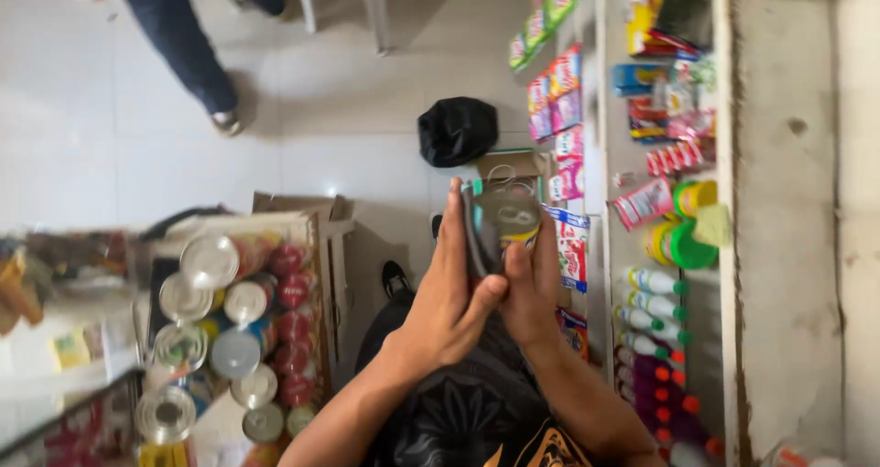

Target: Cleaning and wiping various canned goods before placing them on store shelves.

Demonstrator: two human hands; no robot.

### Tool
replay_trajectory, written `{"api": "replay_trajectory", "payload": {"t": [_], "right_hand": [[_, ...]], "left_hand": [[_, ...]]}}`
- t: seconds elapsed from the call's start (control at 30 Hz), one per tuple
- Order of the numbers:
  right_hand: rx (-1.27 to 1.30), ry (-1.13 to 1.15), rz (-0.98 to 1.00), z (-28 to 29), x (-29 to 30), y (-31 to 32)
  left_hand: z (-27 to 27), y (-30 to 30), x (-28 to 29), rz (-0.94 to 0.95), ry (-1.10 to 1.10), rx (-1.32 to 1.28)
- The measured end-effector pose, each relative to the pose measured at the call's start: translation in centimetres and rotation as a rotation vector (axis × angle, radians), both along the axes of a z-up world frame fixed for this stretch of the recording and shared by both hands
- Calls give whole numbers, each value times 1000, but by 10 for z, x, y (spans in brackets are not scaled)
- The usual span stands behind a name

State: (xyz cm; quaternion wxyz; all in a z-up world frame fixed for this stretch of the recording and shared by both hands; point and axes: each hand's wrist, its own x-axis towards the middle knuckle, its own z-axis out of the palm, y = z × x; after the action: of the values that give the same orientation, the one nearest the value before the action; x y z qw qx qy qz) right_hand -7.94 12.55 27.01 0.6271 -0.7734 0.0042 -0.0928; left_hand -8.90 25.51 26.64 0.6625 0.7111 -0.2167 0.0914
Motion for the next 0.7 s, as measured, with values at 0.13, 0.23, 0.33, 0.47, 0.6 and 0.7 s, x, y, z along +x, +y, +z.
{"api": "replay_trajectory", "payload": {"t": [0.13, 0.23, 0.33, 0.47, 0.6, 0.7], "right_hand": [[32, -32, -72, 14, -26, -12], [12, -181, -156, 21, -29, -23], [-9, -151, -276, 35, -34, -23], [46, -139, -240, 16, -46, -26], [28, -144, -122, 25, -51, -14], [-38, -182, -64, 36, -45, -8]], "left_hand": [[10, -7, -6, -181, 52, -29], [14, -15, -21, -289, -23, 45], [24, -19, -26, -362, -31, 84], [30, -18, -18, -343, -107, 62], [31, -13, -7, -289, -16, -78], [30, -5, -13, -283, 86, -142]]}}
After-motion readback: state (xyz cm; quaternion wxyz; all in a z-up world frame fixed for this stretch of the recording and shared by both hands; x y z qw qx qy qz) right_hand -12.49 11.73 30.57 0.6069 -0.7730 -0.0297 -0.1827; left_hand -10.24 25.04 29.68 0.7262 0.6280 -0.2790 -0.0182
